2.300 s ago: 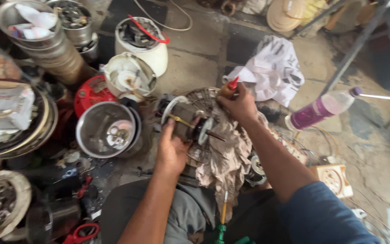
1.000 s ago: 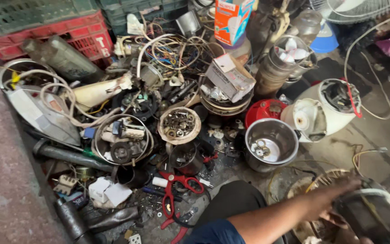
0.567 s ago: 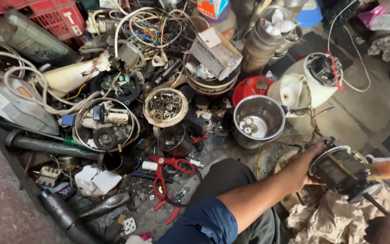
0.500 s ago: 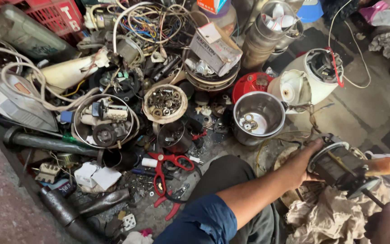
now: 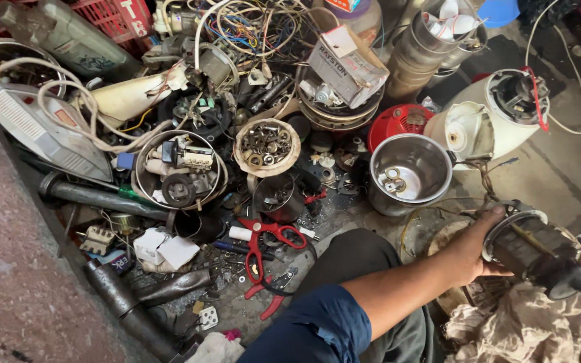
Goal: The person repairs an electrical motor by disassembling its housing, cleaning the internal components with a cloth, and applying oil from a small bottle to the central shaft before using a screwdriver to manipulate the wire connections.
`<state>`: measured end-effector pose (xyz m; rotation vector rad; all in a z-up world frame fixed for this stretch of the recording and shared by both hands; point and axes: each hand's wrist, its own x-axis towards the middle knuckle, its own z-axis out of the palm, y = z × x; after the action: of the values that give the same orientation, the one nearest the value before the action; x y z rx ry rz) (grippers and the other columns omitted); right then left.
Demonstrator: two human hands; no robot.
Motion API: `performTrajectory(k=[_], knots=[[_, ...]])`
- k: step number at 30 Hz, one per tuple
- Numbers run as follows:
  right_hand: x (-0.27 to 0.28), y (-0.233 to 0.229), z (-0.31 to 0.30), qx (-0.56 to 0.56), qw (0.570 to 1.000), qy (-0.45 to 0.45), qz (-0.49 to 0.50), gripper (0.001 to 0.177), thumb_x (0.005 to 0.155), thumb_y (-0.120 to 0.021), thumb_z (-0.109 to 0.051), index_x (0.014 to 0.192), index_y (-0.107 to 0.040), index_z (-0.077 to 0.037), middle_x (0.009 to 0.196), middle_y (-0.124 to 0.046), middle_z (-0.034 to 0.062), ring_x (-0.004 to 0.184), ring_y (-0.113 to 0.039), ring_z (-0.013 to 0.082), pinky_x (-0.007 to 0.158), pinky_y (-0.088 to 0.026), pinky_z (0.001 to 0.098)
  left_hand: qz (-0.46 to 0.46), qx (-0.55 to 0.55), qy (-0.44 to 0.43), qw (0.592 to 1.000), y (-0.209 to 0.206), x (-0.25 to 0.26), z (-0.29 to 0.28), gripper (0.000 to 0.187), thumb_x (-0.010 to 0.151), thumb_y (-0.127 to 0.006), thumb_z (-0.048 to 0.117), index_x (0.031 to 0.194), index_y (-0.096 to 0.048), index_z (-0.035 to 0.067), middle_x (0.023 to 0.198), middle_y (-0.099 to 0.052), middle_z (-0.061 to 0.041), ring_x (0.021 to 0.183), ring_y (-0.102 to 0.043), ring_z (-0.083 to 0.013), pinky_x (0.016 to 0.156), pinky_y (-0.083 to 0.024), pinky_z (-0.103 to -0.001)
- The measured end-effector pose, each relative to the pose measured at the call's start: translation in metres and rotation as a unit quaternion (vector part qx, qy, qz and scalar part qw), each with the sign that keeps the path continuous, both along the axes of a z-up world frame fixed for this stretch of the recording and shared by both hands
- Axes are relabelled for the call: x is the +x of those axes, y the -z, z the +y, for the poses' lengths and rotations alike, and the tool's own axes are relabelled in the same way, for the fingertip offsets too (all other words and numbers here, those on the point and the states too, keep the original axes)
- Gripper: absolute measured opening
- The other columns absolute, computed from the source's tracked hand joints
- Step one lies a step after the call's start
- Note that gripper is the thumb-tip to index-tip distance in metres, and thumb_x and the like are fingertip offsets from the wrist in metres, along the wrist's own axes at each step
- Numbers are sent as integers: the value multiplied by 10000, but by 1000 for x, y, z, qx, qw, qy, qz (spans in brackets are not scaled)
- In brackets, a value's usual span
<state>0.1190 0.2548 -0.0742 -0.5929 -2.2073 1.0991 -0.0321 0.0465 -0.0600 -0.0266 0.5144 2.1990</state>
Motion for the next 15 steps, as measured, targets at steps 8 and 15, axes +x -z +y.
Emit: performTrajectory(k=[8,15], knots=[[-23,9,-22,5,1000,-11,-8,645,867,-689,-400,1272,-444,38,1065,-560,206,917,-552,297,777,-447,415,-27,-5,3,1000,-4,-1,-3,565,1038,-560,680,1408,-564,254,1308,-626,-4,1144,-615,-211,828,-533,-538],[52,23,-21,21,993,-40,-106,895,721,-794,-401,1402,-390,17,1222,-552,233,1065,-563,324,873,-463,433,-61,-21,4,998,-3,0,-4,635,970,-603,715,1400,-572,249,1331,-633,-27,1170,-629,-228,877,-543,-555]])
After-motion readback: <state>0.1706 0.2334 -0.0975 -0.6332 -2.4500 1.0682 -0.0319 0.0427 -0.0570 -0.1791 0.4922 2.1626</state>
